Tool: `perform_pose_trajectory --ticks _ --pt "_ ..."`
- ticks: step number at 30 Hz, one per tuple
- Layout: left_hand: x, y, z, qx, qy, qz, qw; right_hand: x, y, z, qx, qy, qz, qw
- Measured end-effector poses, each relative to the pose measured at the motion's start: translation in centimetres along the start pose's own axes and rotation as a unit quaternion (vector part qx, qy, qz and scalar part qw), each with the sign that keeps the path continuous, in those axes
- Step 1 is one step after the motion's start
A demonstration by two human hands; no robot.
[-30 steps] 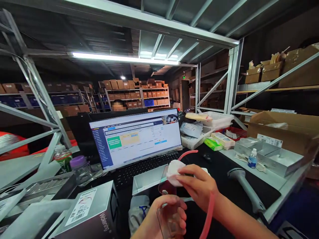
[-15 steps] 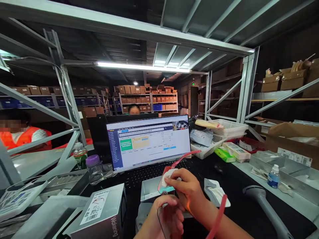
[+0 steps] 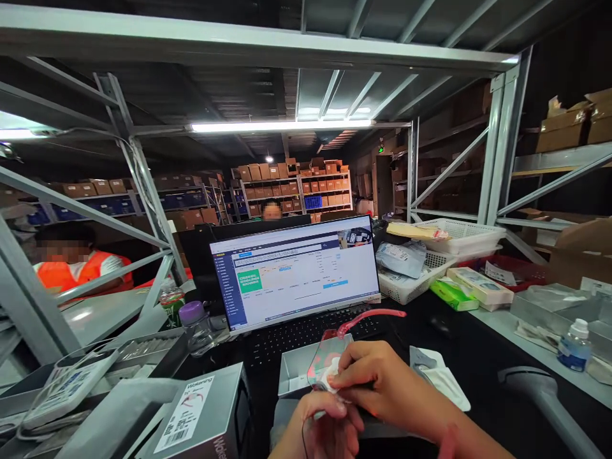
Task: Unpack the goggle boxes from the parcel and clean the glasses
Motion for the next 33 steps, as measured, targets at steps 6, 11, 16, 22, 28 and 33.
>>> perform_pose_trajectory --ticks 6,11,16,22,28,33 --pt "-0.1 -0.2 -0.6 0.033 -0.017 0.011 0.999 0.3 1.1 1.1 0.055 0.040 0.070 0.995" --pt "0.2 -0.1 -1.3 0.044 -0.029 0.020 0.998 0.8 1.3 1.7 0.037 0.119 0.111 0.986" --pt "-0.7 0.8 -2.9 0.081 -0.045 0.006 0.996 0.7 1.0 3.5 -0.205 0.248 0.189 0.928" --pt "-1.1 1.1 -2.7 0.076 -0.039 -0.001 0.996 1.1 1.8 4.5 -0.247 0.220 0.180 0.927" --pt "-0.6 0.8 -2.2 0.066 -0.042 0.002 0.997 2.8 3.2 3.9 -0.252 0.215 0.207 0.921" --pt "-0.4 1.3 -3.2 0.074 -0.028 -0.014 0.997 2.8 2.1 0.6 -0.231 0.244 0.225 0.915"
Point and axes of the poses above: each hand's wrist, its own y-axis away from the middle knuckle, its own z-axis out of the back of the hand, x = y × z, the point moved 5 cm from there along -y, towards the middle knuckle, and after that the axes turned 7 degrees about y, right-handed, at the moved point
